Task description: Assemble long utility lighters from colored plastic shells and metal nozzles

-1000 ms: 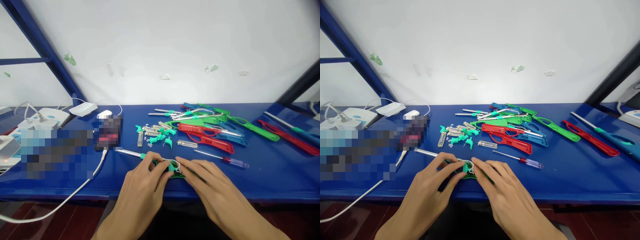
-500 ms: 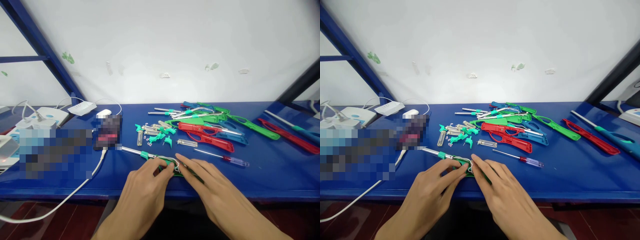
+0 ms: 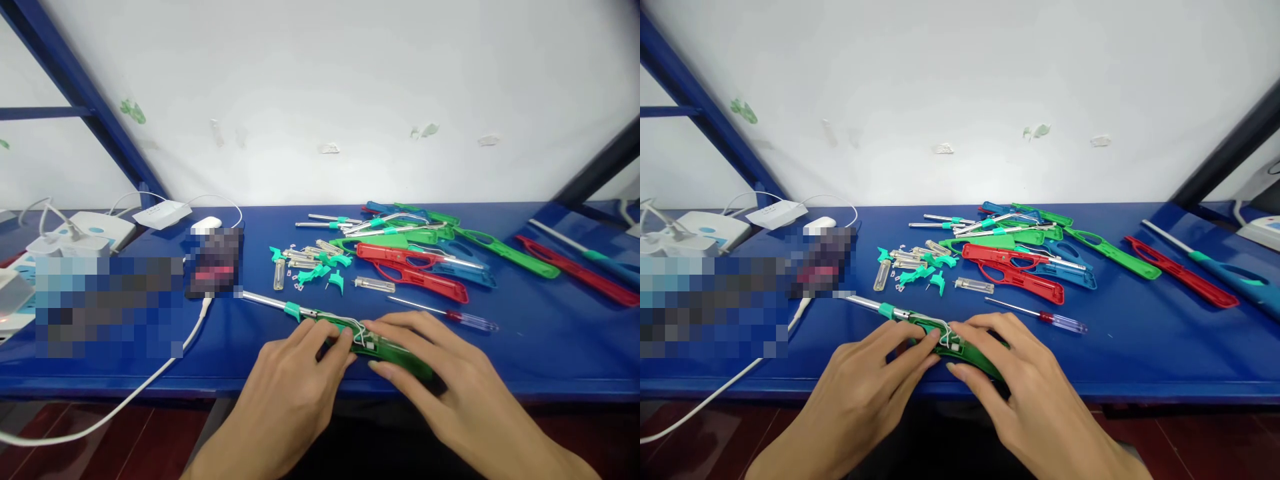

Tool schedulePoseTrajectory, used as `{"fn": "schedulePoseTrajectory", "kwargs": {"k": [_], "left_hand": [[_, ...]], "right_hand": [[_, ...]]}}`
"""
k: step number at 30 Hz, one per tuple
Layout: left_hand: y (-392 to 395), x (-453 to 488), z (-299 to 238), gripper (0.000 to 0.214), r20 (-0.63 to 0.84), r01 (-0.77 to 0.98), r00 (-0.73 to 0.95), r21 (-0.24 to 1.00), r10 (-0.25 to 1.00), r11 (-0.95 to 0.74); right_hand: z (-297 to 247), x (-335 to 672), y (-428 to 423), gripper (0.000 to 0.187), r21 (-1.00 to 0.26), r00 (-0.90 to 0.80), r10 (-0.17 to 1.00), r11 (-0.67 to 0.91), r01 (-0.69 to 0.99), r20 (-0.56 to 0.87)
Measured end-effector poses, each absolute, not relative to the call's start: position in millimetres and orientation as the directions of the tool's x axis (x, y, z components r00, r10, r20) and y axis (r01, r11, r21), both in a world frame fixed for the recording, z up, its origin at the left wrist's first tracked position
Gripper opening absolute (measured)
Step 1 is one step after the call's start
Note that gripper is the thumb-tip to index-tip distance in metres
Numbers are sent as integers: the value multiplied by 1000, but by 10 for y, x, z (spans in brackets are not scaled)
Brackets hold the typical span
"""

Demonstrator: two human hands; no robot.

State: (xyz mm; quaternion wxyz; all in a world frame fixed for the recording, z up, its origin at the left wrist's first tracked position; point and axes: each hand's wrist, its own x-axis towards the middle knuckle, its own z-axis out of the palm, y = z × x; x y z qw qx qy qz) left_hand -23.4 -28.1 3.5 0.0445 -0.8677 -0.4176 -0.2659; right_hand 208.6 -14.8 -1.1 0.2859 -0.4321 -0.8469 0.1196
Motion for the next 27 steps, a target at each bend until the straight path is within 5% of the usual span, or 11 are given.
{"fn": "schedulePoseTrajectory", "kwargs": {"k": [13,27], "left_hand": [[-269,-187,-5,20,499,755,461,213,733,-620],[-243,-225,-18,26,443,752,519,169,731,-636]], "right_hand": [[-8,2124,-119,22,-503,-424,777,626,596,466],[-184,2164,-175,30,-179,-487,569,751,635,663]]}}
